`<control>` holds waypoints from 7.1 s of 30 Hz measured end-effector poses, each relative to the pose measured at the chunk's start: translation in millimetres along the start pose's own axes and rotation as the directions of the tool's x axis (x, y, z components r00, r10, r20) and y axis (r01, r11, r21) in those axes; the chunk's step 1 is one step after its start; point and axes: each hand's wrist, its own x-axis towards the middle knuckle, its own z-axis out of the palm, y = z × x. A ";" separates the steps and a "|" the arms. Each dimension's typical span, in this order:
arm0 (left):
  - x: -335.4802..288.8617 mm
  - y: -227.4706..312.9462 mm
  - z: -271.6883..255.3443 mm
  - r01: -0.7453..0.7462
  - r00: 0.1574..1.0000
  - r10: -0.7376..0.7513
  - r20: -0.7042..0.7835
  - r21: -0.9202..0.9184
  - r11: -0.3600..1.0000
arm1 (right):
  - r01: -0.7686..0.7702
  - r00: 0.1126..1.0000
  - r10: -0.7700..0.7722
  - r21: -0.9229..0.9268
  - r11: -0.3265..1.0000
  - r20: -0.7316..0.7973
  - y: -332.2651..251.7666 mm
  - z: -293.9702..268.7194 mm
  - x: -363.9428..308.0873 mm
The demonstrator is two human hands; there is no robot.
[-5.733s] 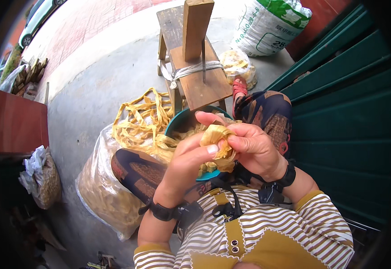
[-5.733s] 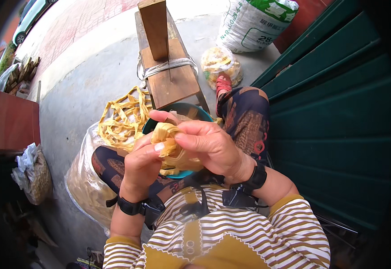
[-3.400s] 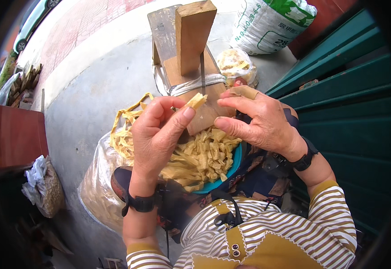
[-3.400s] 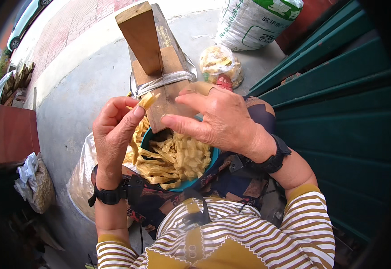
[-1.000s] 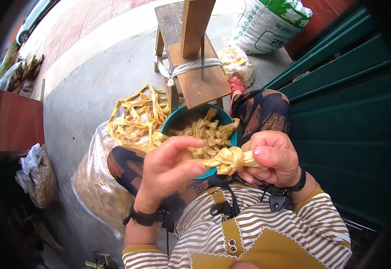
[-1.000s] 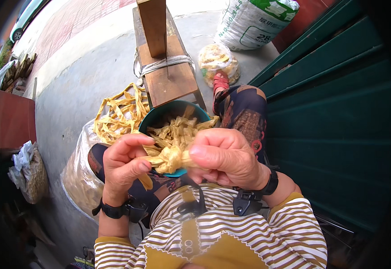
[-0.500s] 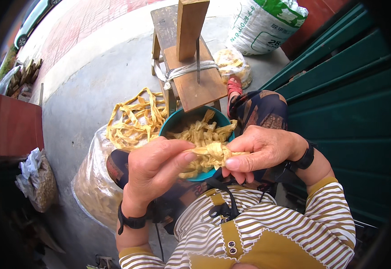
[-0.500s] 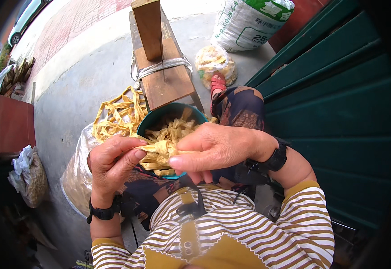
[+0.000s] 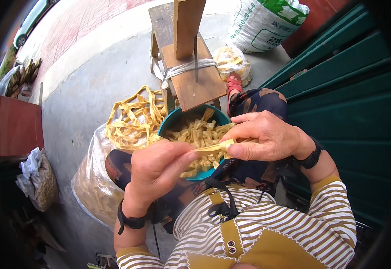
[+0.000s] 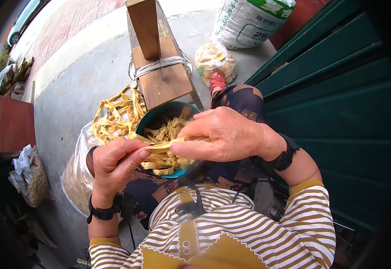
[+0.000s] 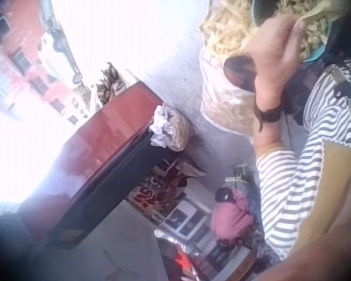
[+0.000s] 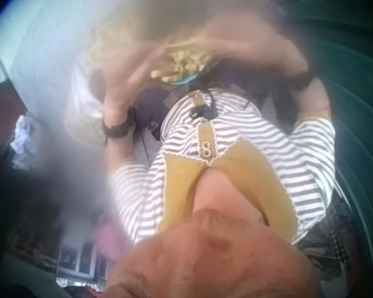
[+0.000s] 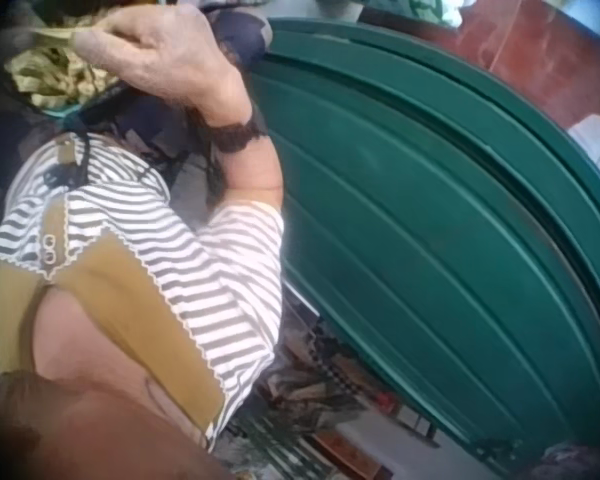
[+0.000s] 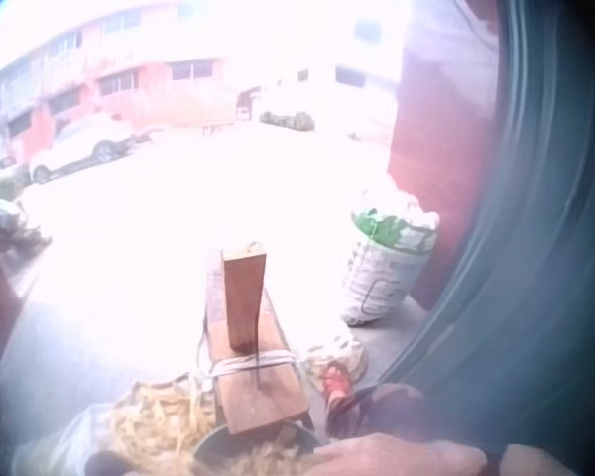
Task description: The person knots long strips of dried bean curd by hand and places the finished knots into a blue bowl.
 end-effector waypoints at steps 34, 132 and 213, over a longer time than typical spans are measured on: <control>-29.4 1.8 16.0 0.390 0.918 -0.371 0.138 -0.479 0.787 | -0.289 0.869 0.482 0.681 0.673 -0.108 -6.0 60.2 3.5; 44.7 -25.4 -3.0 0.473 0.880 -0.436 0.189 -0.266 0.840 | -0.034 0.991 0.037 0.029 0.999 -0.127 36.8 -11.0 29.9; -13.1 -0.3 -104.3 0.270 0.896 0.120 -0.428 0.738 0.619 | 0.050 0.999 -0.053 0.208 0.977 0.005 -18.5 36.4 38.2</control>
